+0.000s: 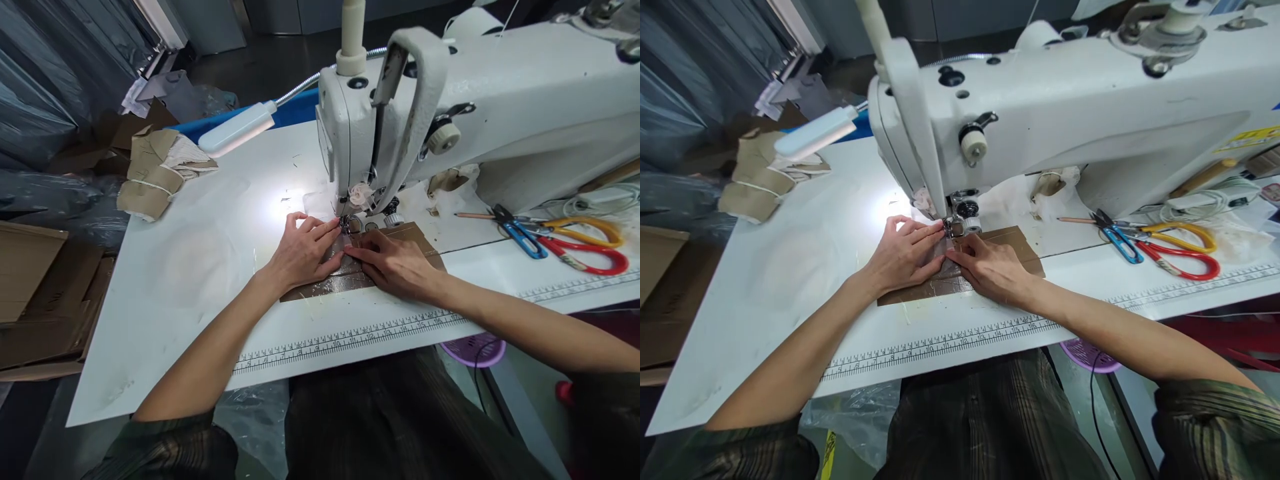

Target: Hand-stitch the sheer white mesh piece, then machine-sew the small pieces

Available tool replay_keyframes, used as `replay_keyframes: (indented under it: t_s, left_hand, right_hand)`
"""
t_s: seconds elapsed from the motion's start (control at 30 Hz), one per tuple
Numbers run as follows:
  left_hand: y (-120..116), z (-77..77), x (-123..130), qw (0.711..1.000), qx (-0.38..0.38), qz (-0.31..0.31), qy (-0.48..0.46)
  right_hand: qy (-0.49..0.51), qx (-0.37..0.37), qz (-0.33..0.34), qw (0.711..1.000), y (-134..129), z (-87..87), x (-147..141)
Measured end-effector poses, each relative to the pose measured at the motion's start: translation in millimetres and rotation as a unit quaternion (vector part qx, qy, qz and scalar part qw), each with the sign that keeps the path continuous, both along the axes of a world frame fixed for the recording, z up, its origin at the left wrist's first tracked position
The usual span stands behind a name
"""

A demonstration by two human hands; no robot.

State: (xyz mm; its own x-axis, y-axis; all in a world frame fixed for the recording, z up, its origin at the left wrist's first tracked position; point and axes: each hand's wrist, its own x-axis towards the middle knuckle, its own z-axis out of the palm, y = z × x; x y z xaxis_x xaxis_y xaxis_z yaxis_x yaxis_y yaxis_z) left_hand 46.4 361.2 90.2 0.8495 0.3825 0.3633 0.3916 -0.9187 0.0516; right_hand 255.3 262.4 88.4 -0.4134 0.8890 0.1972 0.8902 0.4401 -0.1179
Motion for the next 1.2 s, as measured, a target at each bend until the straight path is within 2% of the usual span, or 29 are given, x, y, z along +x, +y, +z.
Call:
replay_keyframes:
  t_s: [0.37,0.6,0.77,0.83,1.0,1.2]
  left_hand:
    - [1.5,0.7,0.6,1.0,-0.021,-0.001,0.005]
    - [-0.5,0.0,1.3,1.0,0.025,-0.003,0.007]
    - [-3.4,6.4,-2.5,0.999,0.046,0.016,-0.002]
    - [-5.5,8.4,-3.7,0.999,0.031,-0.003,-0.016]
    - [-10.1,7.7,-2.8,0.995,0.012,-0.096,-0.022]
    - [-7.6,4.3,-2.2,0.991,0.027,-0.129,-0.028]
  right_hand:
    - [-0.002,-0.044,-0.009,0.999,0.3,1.9,-0.6]
    - [0.004,-0.041,-0.006,0.999,0.1,2.0,-0.7]
    - [0.009,-0.021,-0.009,1.0,0.6,-0.4,-0.1]
    - [0.007,-0.014,-0.008,1.0,0.6,-1.3,0.2]
    - [0.011,-0.013,-0.006,1.0,0.3,-2.0,0.7]
    - [0.016,-0.023,-0.005,1.0,0.3,-2.3,1.9]
